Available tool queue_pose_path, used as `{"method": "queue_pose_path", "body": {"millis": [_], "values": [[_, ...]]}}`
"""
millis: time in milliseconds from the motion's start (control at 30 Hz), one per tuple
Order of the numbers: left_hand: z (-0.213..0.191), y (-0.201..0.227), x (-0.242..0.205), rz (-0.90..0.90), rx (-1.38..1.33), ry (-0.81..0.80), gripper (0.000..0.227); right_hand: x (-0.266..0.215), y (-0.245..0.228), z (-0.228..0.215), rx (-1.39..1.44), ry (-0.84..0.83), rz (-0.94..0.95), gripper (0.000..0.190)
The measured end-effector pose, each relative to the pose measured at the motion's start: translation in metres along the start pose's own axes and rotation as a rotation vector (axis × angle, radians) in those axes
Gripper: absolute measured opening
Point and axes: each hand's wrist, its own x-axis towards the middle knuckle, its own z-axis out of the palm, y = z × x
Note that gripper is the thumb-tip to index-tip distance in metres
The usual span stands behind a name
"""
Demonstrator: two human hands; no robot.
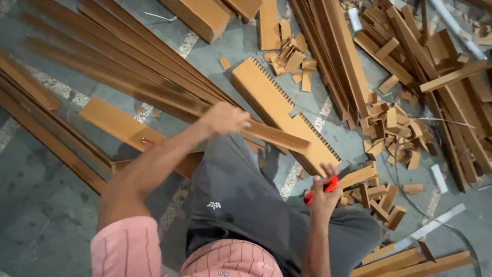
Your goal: The person sits on the floor and uses a red utility knife to cut long, thin strips of brown cardboard. They hold the cardboard in their left hand and slice it into smaller pieces with the knife in their right hand, discarding the cut pieces onto the floor.
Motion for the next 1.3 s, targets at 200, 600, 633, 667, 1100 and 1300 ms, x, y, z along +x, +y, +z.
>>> {"method": "queue_pose_path", "body": {"millis": [200,600,633,667,1100,1300], "values": [[-0.027,0.134,-0.019,0.037,-0.095,0.044,0.031,0.008,-0.019,-0.023,0.214,0.069,-0.050,0.046],[0.040,0.238,-0.084,-0.072,-0.603,-0.405,0.037,-0.042,-0.013,-0.076,0.436,-0.047,0.169,0.058],[0.044,0.240,-0.085,-0.101,-0.673,-0.416,0.039,-0.043,-0.012,-0.078,0.445,-0.062,0.152,0.056],[0.047,0.240,-0.085,-0.130,-0.743,-0.426,0.040,-0.044,-0.010,-0.079,0.453,-0.077,0.136,0.053],[0.066,0.279,-0.019,-0.047,-1.439,-0.321,0.054,-0.057,0.007,-0.082,0.298,-0.084,0.152,0.048],[0.056,0.253,-0.007,-0.169,-1.995,-0.638,0.050,-0.061,0.009,-0.106,0.327,-0.056,0.090,0.044]]}}
